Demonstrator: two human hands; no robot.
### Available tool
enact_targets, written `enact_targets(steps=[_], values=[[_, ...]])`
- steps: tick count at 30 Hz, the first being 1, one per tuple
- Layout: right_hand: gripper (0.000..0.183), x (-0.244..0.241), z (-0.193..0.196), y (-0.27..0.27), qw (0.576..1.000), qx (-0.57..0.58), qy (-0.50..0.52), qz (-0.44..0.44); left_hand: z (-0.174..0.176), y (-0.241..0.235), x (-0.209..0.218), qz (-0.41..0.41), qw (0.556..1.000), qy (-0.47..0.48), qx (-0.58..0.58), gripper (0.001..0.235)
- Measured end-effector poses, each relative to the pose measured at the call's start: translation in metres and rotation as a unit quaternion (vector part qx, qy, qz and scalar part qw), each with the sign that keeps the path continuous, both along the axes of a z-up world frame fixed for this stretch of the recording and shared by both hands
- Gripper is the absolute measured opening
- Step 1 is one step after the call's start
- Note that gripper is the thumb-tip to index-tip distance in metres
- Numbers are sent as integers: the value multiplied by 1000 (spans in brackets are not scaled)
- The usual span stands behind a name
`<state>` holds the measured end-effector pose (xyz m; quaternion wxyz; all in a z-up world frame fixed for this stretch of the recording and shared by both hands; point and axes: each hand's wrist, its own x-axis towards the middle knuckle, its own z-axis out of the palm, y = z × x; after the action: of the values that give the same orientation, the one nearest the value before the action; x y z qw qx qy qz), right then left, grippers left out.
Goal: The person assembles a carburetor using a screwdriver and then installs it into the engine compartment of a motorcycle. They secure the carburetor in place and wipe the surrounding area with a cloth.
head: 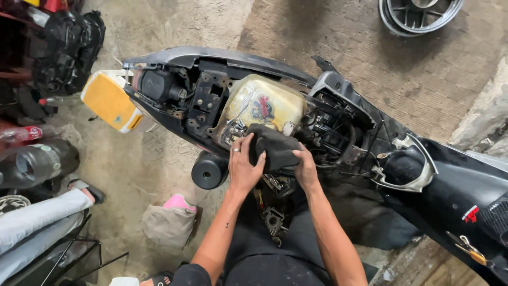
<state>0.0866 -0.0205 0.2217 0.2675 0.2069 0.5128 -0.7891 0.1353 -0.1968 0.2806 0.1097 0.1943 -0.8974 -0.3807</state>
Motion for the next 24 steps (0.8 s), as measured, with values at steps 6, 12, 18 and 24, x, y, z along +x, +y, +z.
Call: enact_targets(steps=[6, 12, 18, 24], values=[[46, 9, 24, -19, 985, -154, -17, 71, 19, -3, 8, -45, 999, -6, 17, 82], [40, 46, -76, 2, 975, -185, 27, 117, 9, 0, 46, -44, 997, -32, 59, 35], [31, 39, 39, 4, 988, -103, 65, 92, 76, 4, 50, -122, 950, -41, 283, 73], [28, 14, 132, 25, 985, 101, 135, 46, 70, 59, 25, -175, 900, -94, 388, 55]])
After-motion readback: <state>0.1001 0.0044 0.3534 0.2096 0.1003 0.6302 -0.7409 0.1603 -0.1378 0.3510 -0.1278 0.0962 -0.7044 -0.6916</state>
